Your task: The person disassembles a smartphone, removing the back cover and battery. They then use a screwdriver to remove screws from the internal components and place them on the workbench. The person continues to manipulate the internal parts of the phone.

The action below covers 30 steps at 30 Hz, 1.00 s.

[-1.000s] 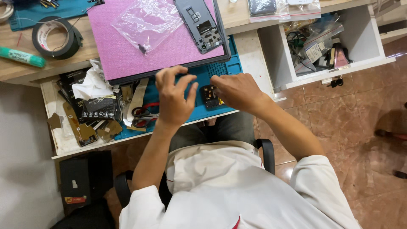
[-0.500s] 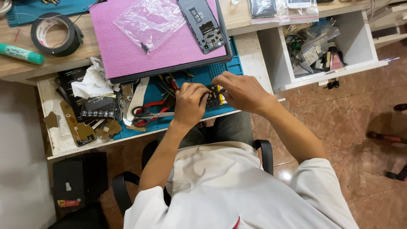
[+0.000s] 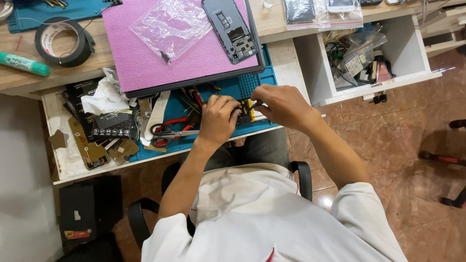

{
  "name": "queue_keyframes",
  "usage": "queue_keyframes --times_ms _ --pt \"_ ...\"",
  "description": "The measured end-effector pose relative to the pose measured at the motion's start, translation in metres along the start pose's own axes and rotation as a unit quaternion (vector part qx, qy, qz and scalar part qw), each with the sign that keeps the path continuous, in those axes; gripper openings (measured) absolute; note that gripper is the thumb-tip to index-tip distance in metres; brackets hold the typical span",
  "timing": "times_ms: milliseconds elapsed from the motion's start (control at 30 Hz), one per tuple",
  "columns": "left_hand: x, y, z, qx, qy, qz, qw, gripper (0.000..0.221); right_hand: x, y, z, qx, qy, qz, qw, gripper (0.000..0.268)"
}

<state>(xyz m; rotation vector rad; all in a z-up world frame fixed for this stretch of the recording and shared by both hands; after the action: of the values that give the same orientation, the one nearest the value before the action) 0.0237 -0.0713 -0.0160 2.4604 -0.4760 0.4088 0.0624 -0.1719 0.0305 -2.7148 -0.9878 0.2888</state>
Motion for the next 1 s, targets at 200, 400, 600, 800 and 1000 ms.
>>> queue_keyframes --times_ms 200,400,600,800,1000 --pt "0.008 0.007 -0.007 -0.067 0.042 0.02 0.997 0.002 -0.007 0.008 -0.025 0.157 0.086 -0.03 0.983 0.015" --pt "0.0 -0.016 -0.001 0.009 0.071 -0.009 0.997 0.005 -0.002 0.028 -0.022 0.158 0.151 -0.009 0.976 0.011" --pt "-0.004 -0.012 0.009 0.101 0.053 0.034 0.993 0.005 0.005 0.021 -0.002 0.052 0.13 0.004 0.99 0.011" --pt "-0.005 -0.015 0.015 0.094 0.036 0.032 0.994 0.004 0.009 0.022 0.003 0.048 0.111 0.007 0.993 0.011" --pt "0.0 -0.011 0.004 0.085 0.018 0.004 0.996 0.005 0.011 0.021 0.007 0.034 0.096 0.005 0.995 0.009"
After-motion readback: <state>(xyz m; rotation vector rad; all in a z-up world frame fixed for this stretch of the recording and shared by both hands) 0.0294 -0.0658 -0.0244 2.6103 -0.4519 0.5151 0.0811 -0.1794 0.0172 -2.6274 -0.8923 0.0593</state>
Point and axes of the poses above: each hand's wrist, its own x-axis towards the middle knuckle, its own z-axis out of the palm, y = z × x, the point moved 9 cm from there along x, towards the middle knuckle, and after that the axes turned 8 degrees about z, right-handed, at the moved point
